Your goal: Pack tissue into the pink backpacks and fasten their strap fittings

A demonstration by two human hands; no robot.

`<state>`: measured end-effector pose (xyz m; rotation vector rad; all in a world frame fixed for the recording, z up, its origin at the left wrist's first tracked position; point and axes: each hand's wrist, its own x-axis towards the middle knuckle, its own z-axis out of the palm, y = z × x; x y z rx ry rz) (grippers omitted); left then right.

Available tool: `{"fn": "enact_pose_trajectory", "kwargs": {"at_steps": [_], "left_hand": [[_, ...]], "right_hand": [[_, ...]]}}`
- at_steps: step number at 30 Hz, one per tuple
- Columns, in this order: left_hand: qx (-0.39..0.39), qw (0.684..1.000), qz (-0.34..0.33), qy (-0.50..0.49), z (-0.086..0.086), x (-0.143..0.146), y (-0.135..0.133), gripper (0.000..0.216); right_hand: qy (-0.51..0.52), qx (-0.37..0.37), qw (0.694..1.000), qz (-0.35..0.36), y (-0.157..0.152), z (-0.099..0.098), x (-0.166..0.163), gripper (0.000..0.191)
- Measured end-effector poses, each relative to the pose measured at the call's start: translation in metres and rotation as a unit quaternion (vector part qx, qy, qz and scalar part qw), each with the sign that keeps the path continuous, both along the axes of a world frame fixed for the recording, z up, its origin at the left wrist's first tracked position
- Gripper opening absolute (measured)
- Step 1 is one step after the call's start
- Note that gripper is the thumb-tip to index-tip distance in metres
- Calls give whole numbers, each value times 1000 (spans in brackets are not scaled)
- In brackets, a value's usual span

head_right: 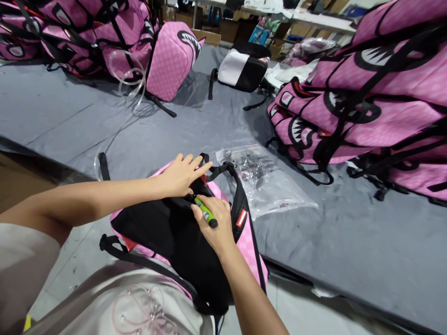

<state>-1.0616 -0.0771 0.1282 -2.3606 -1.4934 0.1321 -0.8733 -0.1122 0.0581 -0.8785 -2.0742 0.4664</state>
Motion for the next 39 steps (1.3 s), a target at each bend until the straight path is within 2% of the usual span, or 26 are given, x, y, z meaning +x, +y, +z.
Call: {"fn": "enact_pose_trajectory", "kwargs": {"at_steps": [3, 8, 14, 17, 24, 30, 34, 39], "left_hand": [[-2, 1000, 9, 2, 0, 1, 0, 96], [-3, 1000, 6, 9, 1, 0, 0, 92], [-2, 1000, -3, 4, 2, -1, 0, 87], [3, 1000, -3, 0, 1, -1, 0, 86], [-2, 1000, -6, 5, 1, -3, 3, 77], [-19, 1000, 0, 11, 1, -1, 5, 78], [-25, 1000, -2, 8, 0, 0, 8, 75], [-34, 999, -3, 7, 1, -1, 9, 74]], "right_hand": [[-14, -64, 998, 19, 4, 9, 6, 23], [-36, -184, 974, 124, 15, 25, 12, 29], [-52, -158, 985, 35, 17, 18, 9, 25], [-61, -168, 982, 57, 19, 15, 11, 23], [-45, -90, 992, 70, 22, 13, 8, 23], [-58, -96, 990, 85, 22, 21, 3, 18], [-65, -101, 991, 51, 18, 21, -2, 18], [-28, -154, 988, 14, 8, 20, -10, 21]]}}
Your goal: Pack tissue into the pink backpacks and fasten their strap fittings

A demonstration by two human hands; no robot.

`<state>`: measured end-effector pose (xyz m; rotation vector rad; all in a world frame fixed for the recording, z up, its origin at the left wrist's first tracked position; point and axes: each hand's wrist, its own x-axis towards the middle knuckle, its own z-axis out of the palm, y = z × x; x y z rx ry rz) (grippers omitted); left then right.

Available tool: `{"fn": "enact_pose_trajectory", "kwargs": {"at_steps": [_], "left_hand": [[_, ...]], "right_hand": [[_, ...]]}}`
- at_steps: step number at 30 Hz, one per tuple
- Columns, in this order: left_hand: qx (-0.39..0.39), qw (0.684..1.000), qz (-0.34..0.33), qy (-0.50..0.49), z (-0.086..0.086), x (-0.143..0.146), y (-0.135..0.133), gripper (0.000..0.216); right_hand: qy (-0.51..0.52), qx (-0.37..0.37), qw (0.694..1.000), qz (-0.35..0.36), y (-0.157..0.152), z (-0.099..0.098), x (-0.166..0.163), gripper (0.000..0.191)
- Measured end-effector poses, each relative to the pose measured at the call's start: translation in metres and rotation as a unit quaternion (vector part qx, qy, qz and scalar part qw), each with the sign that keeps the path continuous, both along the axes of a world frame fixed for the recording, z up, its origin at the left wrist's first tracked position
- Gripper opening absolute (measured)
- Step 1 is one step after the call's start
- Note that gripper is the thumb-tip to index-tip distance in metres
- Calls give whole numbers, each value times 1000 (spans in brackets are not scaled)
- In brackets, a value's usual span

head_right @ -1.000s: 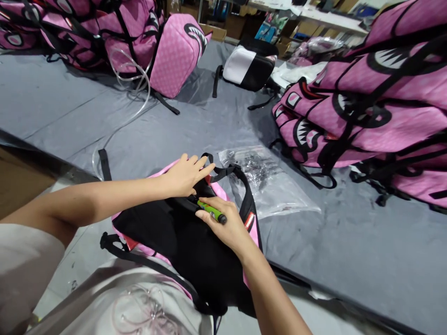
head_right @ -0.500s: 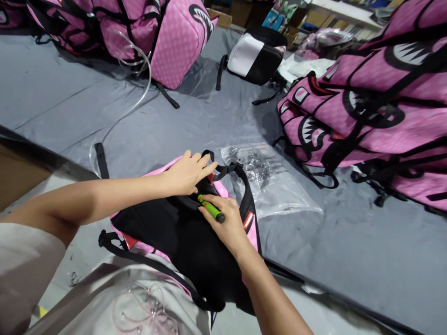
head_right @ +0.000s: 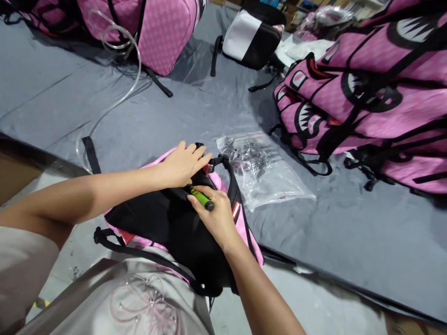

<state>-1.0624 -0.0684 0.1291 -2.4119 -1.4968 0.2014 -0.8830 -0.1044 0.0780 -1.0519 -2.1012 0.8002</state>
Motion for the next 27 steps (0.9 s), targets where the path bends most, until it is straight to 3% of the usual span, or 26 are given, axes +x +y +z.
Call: {"fn": "enact_pose_trajectory", "kwargs": {"at_steps": [4, 14, 19, 27], "left_hand": [[1, 1000, -8, -4, 2, -1, -1, 73], [-11, 1000, -5, -15, 2, -1, 0, 66], [-21, 999, -7, -23, 2, -2, 0, 65], [-27, 999, -4, -31, 3, -2, -1, 60]], "right_hand": [[-5, 26, 999, -38, -7, -2, -2, 19], [15, -18, 997, -74, -12, -5, -11, 26], [-3, 60, 986, -155, -16, -13, -14, 25], [44, 59, 976, -207, -20, -25, -23, 21]]}}
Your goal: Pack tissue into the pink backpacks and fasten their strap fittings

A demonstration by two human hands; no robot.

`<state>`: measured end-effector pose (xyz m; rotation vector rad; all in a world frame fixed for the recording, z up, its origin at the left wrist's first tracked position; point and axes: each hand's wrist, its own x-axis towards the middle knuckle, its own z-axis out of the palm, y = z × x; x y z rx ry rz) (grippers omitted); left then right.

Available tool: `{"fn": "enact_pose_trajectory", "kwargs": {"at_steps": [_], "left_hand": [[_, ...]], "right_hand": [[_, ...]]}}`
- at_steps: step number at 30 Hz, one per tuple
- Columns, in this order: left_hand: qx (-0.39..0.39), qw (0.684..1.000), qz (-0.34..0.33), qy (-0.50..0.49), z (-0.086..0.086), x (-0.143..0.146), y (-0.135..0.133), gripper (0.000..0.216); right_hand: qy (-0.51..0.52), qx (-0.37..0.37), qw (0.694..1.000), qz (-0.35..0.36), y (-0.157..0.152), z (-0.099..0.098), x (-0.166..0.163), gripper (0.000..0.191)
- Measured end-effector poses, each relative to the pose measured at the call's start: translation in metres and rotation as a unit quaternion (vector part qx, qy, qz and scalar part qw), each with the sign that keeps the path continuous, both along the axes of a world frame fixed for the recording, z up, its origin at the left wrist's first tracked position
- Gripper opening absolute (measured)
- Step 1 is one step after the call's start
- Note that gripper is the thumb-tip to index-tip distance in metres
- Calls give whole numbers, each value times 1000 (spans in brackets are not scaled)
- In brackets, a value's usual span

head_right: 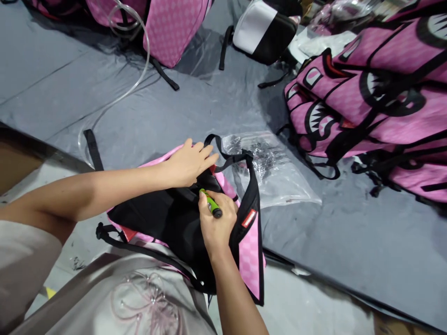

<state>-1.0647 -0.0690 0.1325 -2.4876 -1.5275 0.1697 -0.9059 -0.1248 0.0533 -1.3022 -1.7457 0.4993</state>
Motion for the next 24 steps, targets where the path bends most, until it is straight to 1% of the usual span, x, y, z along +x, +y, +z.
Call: {"fn": "enact_pose_trajectory", "kwargs": {"at_steps": [3, 6, 10, 13, 17, 20, 24], "left_hand": [[1, 1000, 2, 2, 0, 0, 1, 62], [-2, 1000, 0, 4, -1, 0, 2, 62], [1, 1000, -1, 2, 0, 0, 1, 60], [2, 1000, -3, 1, 0, 0, 0, 60], [0, 1000, -2, 4, 0, 0, 0, 61], [7, 1000, -7, 8, 0, -1, 1, 63], [8, 1000, -8, 11, -1, -1, 1, 63]], "right_hand": [[14, -20, 1000, -2, -1, -1, -2, 23], [-9, 0, 1000, -20, -1, -1, -3, 23], [3, -2, 1000, 7, -1, -1, -4, 20], [-27, 21, 999, -13, 0, -1, -3, 22], [-11, 9, 1000, 12, 0, 0, -4, 22], [-19, 21, 1000, -9, 0, 1, -4, 23], [0, 12, 1000, 9, 0, 1, -2, 21]]}}
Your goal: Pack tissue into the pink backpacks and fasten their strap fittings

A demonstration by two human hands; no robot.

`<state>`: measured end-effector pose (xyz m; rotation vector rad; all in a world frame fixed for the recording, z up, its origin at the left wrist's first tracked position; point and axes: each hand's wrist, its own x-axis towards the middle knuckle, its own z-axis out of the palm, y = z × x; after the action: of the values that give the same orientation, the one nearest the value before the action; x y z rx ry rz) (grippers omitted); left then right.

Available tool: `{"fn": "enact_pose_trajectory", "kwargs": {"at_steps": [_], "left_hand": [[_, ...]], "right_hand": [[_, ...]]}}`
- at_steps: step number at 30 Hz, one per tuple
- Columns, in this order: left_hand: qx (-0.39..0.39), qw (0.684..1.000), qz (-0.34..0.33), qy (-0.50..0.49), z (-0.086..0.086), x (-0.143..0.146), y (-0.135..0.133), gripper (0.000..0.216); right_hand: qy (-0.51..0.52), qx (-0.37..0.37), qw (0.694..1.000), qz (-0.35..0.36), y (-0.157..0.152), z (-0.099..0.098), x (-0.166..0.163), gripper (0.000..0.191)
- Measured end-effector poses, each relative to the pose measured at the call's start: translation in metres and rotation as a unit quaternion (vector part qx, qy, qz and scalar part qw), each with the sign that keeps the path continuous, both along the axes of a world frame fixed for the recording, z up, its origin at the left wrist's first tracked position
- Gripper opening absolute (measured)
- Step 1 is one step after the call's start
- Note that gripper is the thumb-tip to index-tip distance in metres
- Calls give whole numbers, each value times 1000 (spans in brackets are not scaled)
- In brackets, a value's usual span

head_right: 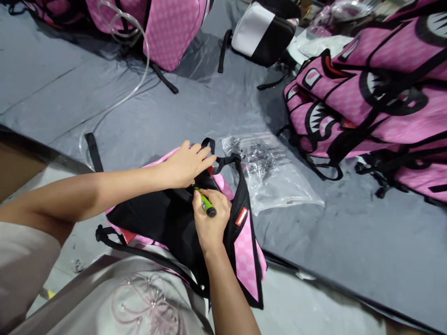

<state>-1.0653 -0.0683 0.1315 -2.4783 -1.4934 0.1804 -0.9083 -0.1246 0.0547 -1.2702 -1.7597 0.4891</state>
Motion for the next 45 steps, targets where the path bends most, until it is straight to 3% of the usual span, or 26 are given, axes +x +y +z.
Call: {"fn": "enact_pose_trajectory", "kwargs": {"at_steps": [7, 13, 19, 22, 28, 35, 45], "left_hand": [[-22, 1000, 1, 8, 4, -2, 4, 71], [-168, 984, 42, 42, 32, -11, -3, 117], [-85, 989, 106, 63, 16, -20, -21, 137], [-79, 990, 95, 69, 12, -24, -22, 132], [-102, 990, 71, 72, 24, -27, -27, 100], [-187, 968, 147, 75, 39, -21, -25, 111], [-241, 962, 110, 60, 47, -34, -13, 114]], "right_hand": [[17, -18, 1000, 8, 1, -2, 1, 20], [6, -8, 1000, 6, -7, 1, 1, 25], [39, 25, 998, 43, -13, -3, -11, 23], [40, 30, 998, 45, -13, -6, -12, 26], [51, 32, 997, 44, -14, -9, -11, 26], [47, 30, 997, 56, -14, -7, -7, 30], [48, 8, 994, 97, -13, 7, -15, 29]]}}
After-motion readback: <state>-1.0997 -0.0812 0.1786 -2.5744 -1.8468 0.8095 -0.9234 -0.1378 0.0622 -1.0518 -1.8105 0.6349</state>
